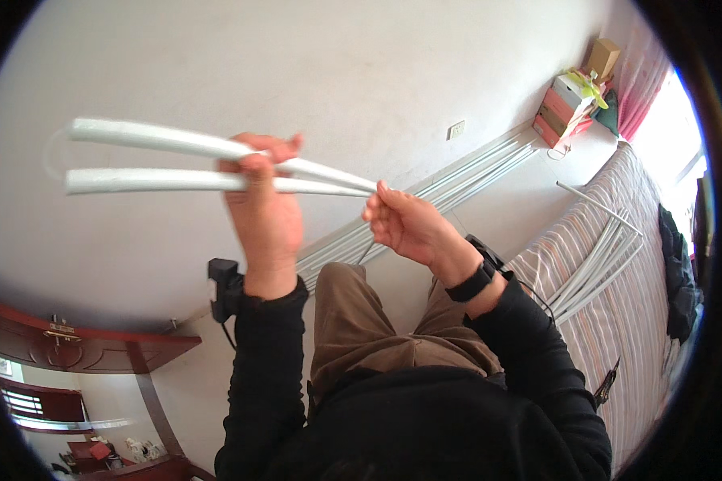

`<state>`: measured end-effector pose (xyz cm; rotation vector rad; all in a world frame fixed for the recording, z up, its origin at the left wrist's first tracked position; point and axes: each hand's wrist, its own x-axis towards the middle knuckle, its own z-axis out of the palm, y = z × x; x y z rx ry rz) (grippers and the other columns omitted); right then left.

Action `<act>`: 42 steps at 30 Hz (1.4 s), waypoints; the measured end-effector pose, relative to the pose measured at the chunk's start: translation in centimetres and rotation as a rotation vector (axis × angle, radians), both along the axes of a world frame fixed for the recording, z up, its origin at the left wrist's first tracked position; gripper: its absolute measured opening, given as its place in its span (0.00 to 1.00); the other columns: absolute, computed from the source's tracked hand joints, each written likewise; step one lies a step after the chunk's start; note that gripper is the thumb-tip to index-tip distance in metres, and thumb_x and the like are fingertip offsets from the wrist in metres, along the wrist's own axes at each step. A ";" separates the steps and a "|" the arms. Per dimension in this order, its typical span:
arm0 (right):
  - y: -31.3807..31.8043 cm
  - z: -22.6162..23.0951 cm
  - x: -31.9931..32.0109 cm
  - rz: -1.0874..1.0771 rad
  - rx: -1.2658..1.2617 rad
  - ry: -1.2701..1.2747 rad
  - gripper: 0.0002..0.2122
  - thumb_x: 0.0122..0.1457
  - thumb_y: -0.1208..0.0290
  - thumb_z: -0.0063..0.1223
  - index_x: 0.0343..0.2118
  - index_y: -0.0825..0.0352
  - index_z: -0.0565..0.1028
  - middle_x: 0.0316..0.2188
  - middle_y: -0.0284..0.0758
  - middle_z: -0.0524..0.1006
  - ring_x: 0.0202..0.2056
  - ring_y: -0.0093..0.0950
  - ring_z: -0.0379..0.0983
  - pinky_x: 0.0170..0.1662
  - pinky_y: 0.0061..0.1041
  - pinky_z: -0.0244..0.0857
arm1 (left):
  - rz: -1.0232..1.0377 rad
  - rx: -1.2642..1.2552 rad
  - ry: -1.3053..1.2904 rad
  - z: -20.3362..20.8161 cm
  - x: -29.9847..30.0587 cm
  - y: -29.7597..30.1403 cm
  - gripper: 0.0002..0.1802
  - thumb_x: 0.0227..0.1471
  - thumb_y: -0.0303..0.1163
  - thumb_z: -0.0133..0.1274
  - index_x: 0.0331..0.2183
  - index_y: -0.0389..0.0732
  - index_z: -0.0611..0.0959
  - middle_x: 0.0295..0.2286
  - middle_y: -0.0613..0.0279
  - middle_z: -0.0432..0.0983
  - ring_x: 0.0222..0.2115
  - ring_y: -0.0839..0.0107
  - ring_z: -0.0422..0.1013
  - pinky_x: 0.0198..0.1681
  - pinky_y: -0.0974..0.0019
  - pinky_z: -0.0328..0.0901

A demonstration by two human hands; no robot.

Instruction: The person sits on the floor and repeatedly picks up white poles, aligns them, and places them on the bed. The person handles the poles one at a time, inspecting their ends and stacking them on the bed surface.

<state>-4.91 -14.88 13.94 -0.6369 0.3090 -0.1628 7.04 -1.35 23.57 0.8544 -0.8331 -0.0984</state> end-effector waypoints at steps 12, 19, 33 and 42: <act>-4.8 -14.9 -3.9 -0.389 -1.376 0.380 0.56 0.39 0.56 0.73 0.64 0.73 0.44 0.61 0.52 0.51 0.63 0.47 0.46 0.65 0.41 0.44 | 0.083 -0.292 0.002 8.7 1.6 11.9 0.19 0.55 0.47 0.52 0.25 0.45 0.65 0.20 0.70 0.59 0.27 0.72 0.58 0.54 0.56 0.56; -5.3 -10.7 -0.4 -0.386 -1.081 0.230 0.55 0.39 0.52 0.73 0.62 0.72 0.45 0.60 0.51 0.53 0.64 0.44 0.46 0.64 0.41 0.45 | 0.022 -0.487 0.183 9.2 3.0 16.5 0.18 0.56 0.42 0.50 0.24 0.42 0.64 0.20 0.64 0.59 0.27 0.69 0.59 0.56 0.54 0.55; -9.1 3.5 -3.2 -0.849 -0.514 -0.558 0.33 0.58 0.65 0.58 0.58 0.63 0.48 0.51 0.42 0.63 0.54 0.38 0.62 0.59 0.40 0.56 | -0.181 -0.251 0.733 -4.9 -0.5 4.7 0.19 0.58 0.49 0.46 0.29 0.42 0.75 0.33 0.64 0.72 0.44 0.62 0.66 0.56 0.52 0.60; -4.7 4.3 -4.1 -0.742 -0.171 -0.427 0.07 0.59 0.71 0.55 0.28 0.61 0.68 0.22 0.27 0.67 0.27 0.22 0.67 0.49 0.36 0.68 | -0.722 0.048 1.275 -9.8 -10.6 -3.9 0.23 0.58 0.51 0.45 0.43 0.41 0.72 0.43 0.57 0.72 0.47 0.59 0.67 0.53 0.53 0.62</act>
